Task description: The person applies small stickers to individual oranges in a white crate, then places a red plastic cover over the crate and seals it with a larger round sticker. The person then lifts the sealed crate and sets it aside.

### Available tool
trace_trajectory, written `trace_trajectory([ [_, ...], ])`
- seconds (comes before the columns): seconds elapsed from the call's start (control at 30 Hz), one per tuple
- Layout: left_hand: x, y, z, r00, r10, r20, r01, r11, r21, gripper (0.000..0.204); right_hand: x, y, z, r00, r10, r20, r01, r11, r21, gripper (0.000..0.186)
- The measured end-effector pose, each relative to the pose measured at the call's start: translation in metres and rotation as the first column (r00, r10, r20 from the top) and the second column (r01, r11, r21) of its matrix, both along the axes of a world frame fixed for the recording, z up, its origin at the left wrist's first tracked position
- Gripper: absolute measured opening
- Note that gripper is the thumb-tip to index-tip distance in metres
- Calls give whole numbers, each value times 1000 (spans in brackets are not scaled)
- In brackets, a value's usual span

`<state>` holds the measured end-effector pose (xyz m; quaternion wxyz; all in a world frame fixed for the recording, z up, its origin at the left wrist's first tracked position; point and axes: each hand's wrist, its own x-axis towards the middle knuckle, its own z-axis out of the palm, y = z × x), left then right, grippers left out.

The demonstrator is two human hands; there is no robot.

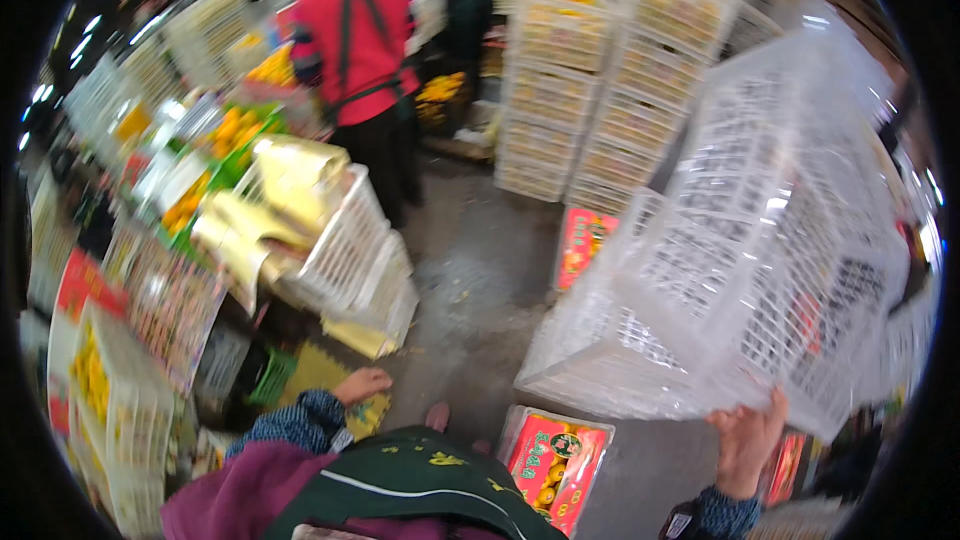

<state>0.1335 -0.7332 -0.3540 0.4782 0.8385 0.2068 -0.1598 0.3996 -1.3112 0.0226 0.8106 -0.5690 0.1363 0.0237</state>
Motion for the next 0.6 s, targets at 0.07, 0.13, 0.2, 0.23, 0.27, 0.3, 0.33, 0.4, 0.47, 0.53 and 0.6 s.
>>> trace_trajectory([
  [0.07, -4, -9, 19, 995, 98, 24, -94, 988, -126, 44, -2, 12, -1, 982, 77, 174, -92, 993, 80, 65],
  [0.13, -5, -17, 40, 987, 101, 129, -92, 993, -77, 43, 7, 25, -6, 971, 40, 236, -50, 998, 36, 63],
  [0.2, -9, -22, 60, 980, 162, 114, -152, 984, -95, 39, 18, 36, -13, 955, 64, 290, -79, 996, 39, 61],
  [0.23, -14, -24, 70, 968, 221, 117, -204, 969, -139, 39, 24, 41, -15, 949, 95, 300, -110, 993, 34, 60],
  [0.27, -20, -25, 79, 954, 268, 131, -245, 955, -169, 39, 30, 48, -17, 961, 58, 272, -70, 997, 35, 60],
  [0.3, -27, -25, 87, 937, 316, 145, -285, 937, -200, 38, 32, 56, -18, 890, 295, 348, -277, 955, -102, 62],
  [0.33, -36, -24, 95, 925, 358, 125, -329, 921, -209, 38, 34, 68, -21, 852, 348, 390, -320, 937, -137, 64],
  [0.4, -59, -18, 109, 897, 429, 108, -400, 890, -217, 38, 37, 105, -24, 804, 399, 441, -336, 917, -217, 67],
  [0.47, -86, -11, 121, 815, 568, 117, -518, 804, -292, 40, 36, 150, -21, 752, 468, 465, -373, 883, -286, 75],
  [0.53, -116, 2, 132, 691, 723, -4, -665, 634, -394, 42, 33, 200, -10, 644, 593, 484, -484, 805, -342, 78],
  [0.6, -145, 23, 142, 642, 765, 40, -648, 570, -505, 52, 19, 254, 3, 528, 679, 509, -578, 727, -370, 80],
])
